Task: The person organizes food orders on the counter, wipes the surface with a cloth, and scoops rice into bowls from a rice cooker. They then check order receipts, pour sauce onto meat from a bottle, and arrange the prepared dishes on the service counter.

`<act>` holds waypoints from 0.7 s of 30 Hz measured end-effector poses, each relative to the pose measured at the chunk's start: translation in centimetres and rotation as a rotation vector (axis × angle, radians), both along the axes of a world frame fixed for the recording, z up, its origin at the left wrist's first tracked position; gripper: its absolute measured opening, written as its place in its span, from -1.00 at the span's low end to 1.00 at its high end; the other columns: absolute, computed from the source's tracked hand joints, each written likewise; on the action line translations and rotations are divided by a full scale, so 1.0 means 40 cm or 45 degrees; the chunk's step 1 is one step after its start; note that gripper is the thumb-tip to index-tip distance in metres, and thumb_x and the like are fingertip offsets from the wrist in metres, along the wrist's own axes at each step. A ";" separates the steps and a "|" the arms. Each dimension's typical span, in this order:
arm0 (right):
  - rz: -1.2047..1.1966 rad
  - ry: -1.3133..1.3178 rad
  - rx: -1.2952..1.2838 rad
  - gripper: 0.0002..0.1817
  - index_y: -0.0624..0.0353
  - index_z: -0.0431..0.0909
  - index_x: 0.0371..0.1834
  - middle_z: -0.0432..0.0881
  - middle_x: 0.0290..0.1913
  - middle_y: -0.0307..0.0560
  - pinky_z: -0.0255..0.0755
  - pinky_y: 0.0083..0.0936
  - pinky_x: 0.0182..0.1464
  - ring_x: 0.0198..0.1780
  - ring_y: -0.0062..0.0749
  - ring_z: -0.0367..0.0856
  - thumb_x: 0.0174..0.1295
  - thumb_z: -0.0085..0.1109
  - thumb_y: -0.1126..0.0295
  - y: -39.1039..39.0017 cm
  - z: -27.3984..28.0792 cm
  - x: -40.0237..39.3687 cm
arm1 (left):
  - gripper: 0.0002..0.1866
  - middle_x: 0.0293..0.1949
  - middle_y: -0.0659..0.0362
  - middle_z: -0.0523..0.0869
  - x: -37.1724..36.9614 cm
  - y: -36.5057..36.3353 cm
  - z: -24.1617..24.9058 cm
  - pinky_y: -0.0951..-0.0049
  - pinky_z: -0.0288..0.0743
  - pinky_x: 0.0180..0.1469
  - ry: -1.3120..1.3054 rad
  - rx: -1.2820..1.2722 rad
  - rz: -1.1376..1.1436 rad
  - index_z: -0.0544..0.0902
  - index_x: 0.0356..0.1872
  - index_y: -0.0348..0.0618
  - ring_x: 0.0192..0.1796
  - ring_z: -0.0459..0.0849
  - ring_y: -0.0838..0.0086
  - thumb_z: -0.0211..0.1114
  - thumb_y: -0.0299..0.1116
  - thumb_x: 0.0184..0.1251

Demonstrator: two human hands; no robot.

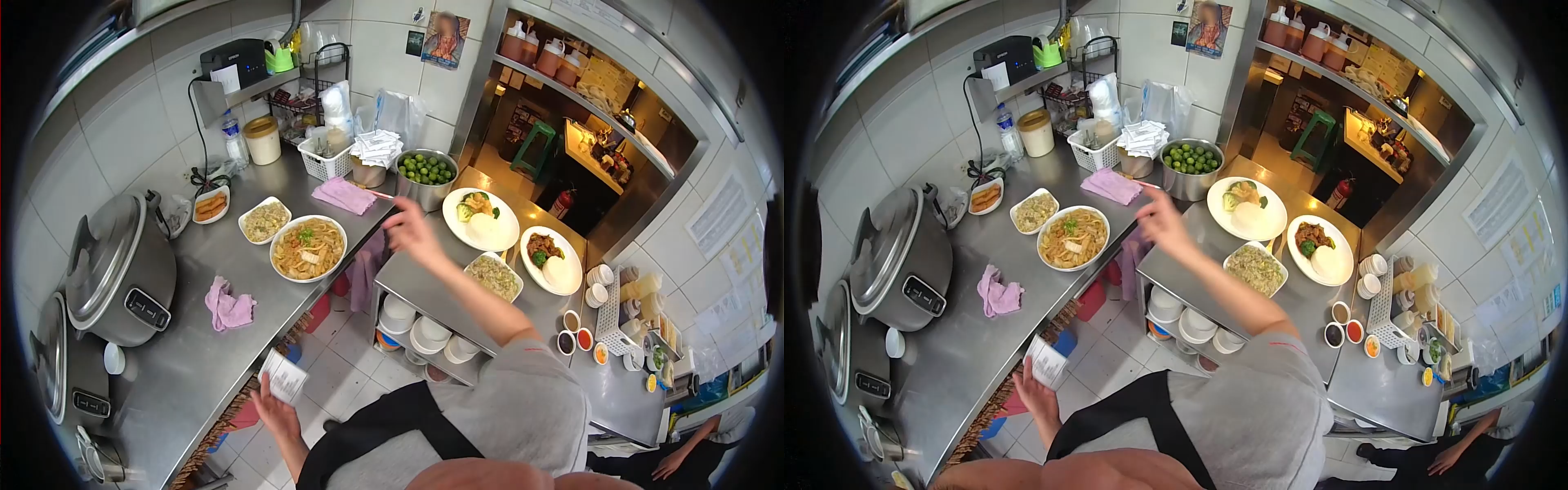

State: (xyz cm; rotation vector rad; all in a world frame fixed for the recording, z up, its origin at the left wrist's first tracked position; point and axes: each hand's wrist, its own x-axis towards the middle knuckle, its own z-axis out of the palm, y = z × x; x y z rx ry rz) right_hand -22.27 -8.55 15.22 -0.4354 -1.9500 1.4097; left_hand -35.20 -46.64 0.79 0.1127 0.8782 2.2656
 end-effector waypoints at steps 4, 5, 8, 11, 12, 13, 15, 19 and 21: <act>0.301 -0.215 0.378 -0.20 0.10 -0.16 0.32 0.45 -0.10 0.00 0.46 -0.55 -0.31 -0.34 -0.50 0.54 0.04 0.09 0.51 -0.145 0.011 -0.089 | -0.36 0.16 0.03 0.38 0.029 -0.163 -0.022 0.31 0.29 0.16 -0.084 -0.047 0.264 0.26 0.19 -0.26 0.16 0.39 0.29 -0.17 0.09 0.31; 0.297 -0.208 0.377 -0.20 0.10 -0.16 0.32 0.45 -0.10 0.00 0.46 -0.55 -0.31 -0.34 -0.50 0.54 0.04 0.09 0.51 -0.147 0.023 -0.096 | -0.37 0.15 0.03 0.38 0.031 -0.202 -0.030 0.31 0.31 0.15 -0.099 -0.069 0.347 0.27 0.19 -0.25 0.16 0.39 0.29 -0.17 0.08 0.31; 0.029 -0.387 0.945 -0.17 0.12 -0.16 0.32 0.48 -0.12 0.12 0.45 -0.37 -0.21 -0.26 -0.21 0.56 -0.01 0.12 0.47 -0.074 0.080 -0.107 | -0.40 0.16 0.03 0.37 0.034 -0.284 -0.038 0.31 0.33 0.14 -0.120 -0.143 0.438 0.29 0.18 -0.24 0.17 0.39 0.29 -0.18 0.05 0.32; -0.467 -0.669 1.057 -0.16 0.12 -0.18 0.34 0.52 -0.16 0.20 0.39 -0.31 -0.05 -0.11 0.04 0.51 -0.01 0.10 0.40 0.032 0.251 -0.081 | -0.42 0.17 0.04 0.36 0.007 -0.363 -0.054 0.32 0.32 0.14 -0.098 -0.182 0.434 0.29 0.18 -0.23 0.17 0.38 0.29 -0.18 0.04 0.34; -0.565 -0.481 1.222 -0.14 0.14 -0.20 0.34 0.51 -0.14 0.24 0.39 -0.28 -0.04 -0.10 0.06 0.50 -0.01 0.11 0.37 0.089 0.302 -0.062 | -0.42 0.17 0.04 0.36 -0.008 -0.384 -0.062 0.32 0.32 0.14 -0.054 -0.164 0.389 0.29 0.18 -0.22 0.18 0.37 0.29 -0.19 0.04 0.34; -0.739 -0.602 1.218 -0.12 0.17 -0.22 0.34 0.50 -0.14 0.28 0.38 -0.27 -0.04 -0.11 0.06 0.50 -0.01 0.11 0.34 0.120 0.370 -0.035 | -0.42 0.17 0.04 0.36 -0.020 -0.400 -0.060 0.32 0.32 0.14 -0.053 -0.166 0.383 0.29 0.18 -0.22 0.18 0.37 0.29 -0.19 0.04 0.34; -1.040 -0.734 1.268 -0.13 0.10 -0.22 0.36 0.51 -0.19 0.29 0.40 -0.23 -0.07 -0.14 0.06 0.53 -0.01 0.08 0.35 0.145 0.504 0.014 | -0.43 0.13 0.06 0.41 -0.038 -0.417 -0.055 0.30 0.35 0.11 0.037 -0.183 0.381 0.32 0.15 -0.22 0.14 0.42 0.31 -0.15 0.04 0.32; -1.535 -0.793 1.419 -0.20 -0.06 -0.17 0.36 0.54 -0.20 0.29 0.41 -0.13 -0.13 -0.20 0.04 0.56 -0.01 -0.07 0.38 0.171 0.656 0.123 | -0.43 0.18 0.06 0.34 -0.067 -0.420 -0.072 0.31 0.28 0.17 0.054 -0.200 0.325 0.29 0.18 -0.18 0.18 0.36 0.30 -0.19 0.04 0.34; -1.596 -0.897 1.333 -0.24 -0.10 -0.13 0.36 0.54 -0.16 0.26 0.40 -0.12 -0.10 -0.15 0.01 0.56 0.02 -0.09 0.36 0.177 0.708 0.181 | -0.44 0.18 0.06 0.34 -0.064 -0.393 -0.067 0.31 0.26 0.18 0.017 -0.164 0.267 0.30 0.19 -0.16 0.19 0.35 0.30 -0.19 0.04 0.35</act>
